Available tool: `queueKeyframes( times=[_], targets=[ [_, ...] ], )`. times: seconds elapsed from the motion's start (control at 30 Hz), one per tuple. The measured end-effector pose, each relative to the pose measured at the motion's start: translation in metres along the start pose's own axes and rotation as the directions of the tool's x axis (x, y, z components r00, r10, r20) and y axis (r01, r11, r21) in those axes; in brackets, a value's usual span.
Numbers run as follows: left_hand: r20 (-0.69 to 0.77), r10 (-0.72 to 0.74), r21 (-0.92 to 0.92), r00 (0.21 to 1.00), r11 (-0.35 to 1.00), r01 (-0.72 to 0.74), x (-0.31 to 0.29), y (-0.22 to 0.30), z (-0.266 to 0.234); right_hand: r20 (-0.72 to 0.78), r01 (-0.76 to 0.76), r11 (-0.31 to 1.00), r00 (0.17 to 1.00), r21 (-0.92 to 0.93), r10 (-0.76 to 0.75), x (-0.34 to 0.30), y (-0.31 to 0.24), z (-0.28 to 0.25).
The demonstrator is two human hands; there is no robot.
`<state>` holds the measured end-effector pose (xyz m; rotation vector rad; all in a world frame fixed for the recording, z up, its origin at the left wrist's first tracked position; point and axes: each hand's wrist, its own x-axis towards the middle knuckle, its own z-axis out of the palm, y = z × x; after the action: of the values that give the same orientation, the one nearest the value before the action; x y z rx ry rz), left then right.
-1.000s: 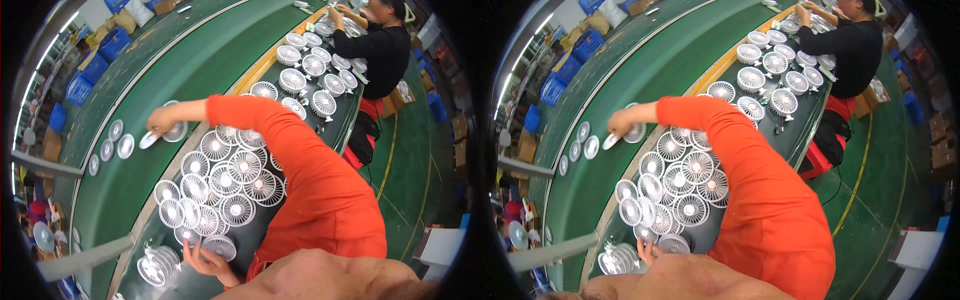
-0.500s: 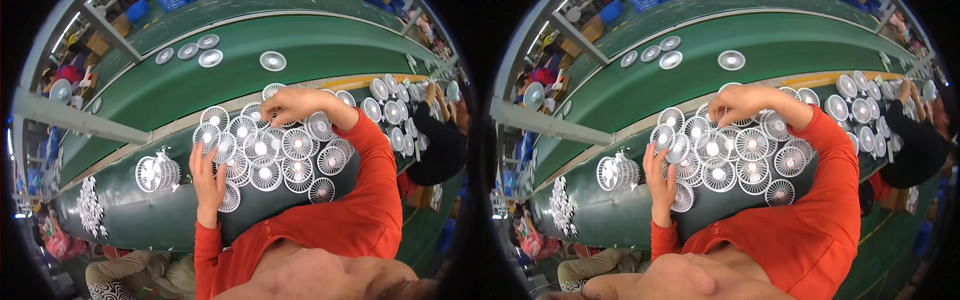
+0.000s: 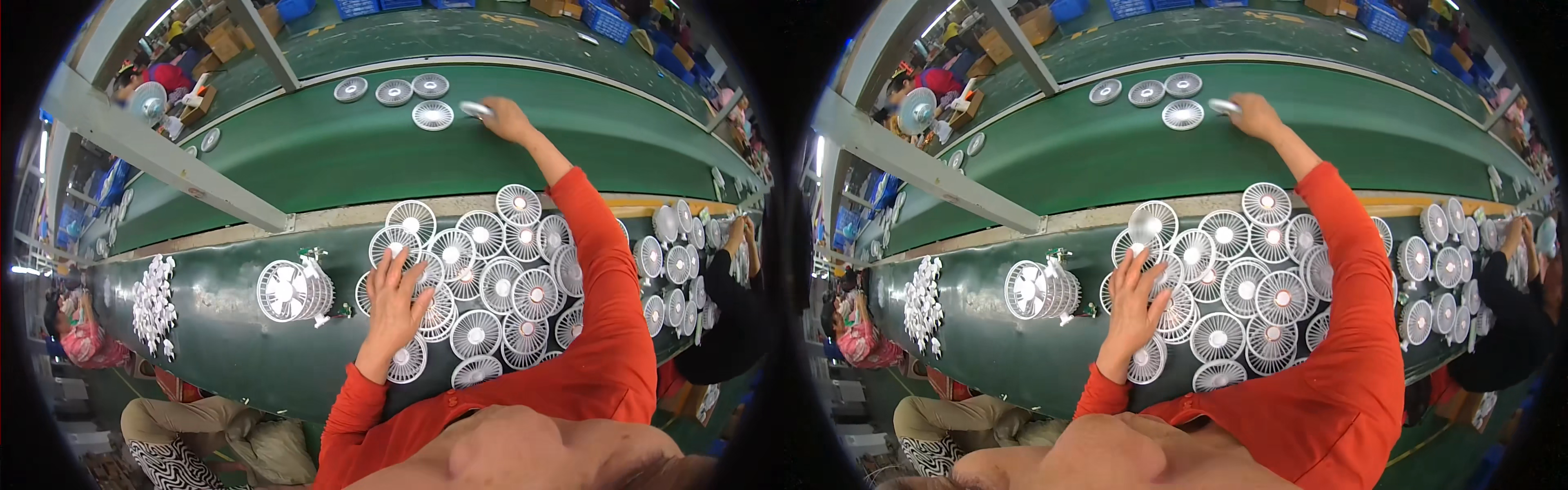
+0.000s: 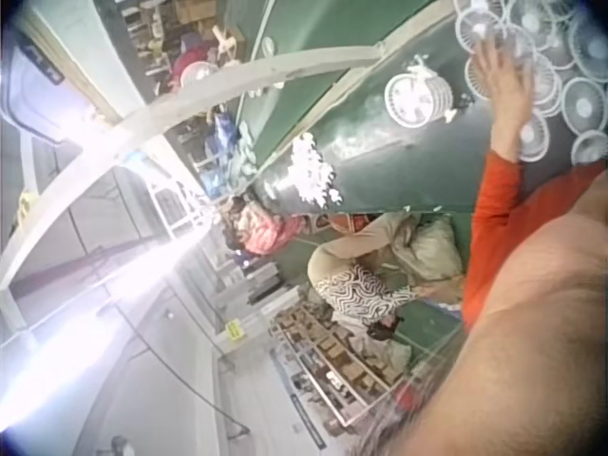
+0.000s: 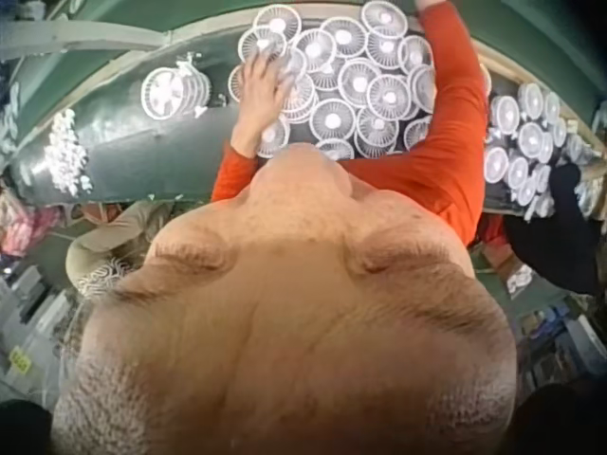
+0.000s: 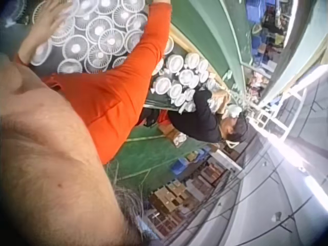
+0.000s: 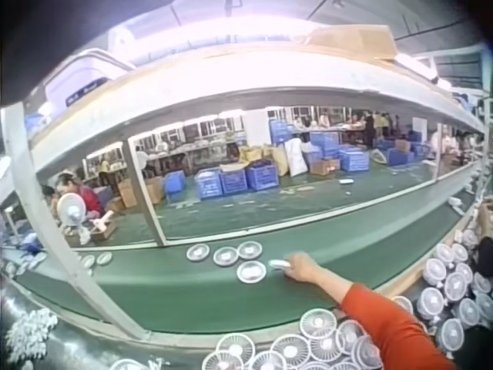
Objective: The person assembles portable fans by fitting grilles onto fan motor assemblies by hand, and organizes fan covers and assembled fans along the conveyor belt.
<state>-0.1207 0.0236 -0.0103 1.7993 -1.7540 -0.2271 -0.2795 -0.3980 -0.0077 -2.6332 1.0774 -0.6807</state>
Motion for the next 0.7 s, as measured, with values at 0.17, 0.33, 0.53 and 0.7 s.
queueKeyframes(
  times=[0.17,0.33,0.53,0.7],
  targets=[
    [-0.001,-0.027,-0.019,1.0,0.999,0.027,-0.002,-0.001,0.001,0.016,0.018,0.998,1.0,0.052,-0.019,0.105,-0.064,0.041],
    [0.03,-0.105,-0.054,0.994,0.993,0.107,-0.002,-0.001,-0.002,-0.136,0.072,0.962,0.984,-0.264,-0.112,0.15,-0.113,0.112],
    [0.021,-0.105,-0.108,0.994,0.988,0.107,0.001,-0.008,-0.004,-0.119,0.047,0.963,0.99,-0.267,-0.081,0.152,-0.075,0.14],
    [0.022,-0.099,-0.126,0.995,0.987,0.1,0.001,-0.008,-0.004,-0.162,0.034,0.989,0.985,-0.146,-0.058,0.169,-0.078,0.132]
  ],
)
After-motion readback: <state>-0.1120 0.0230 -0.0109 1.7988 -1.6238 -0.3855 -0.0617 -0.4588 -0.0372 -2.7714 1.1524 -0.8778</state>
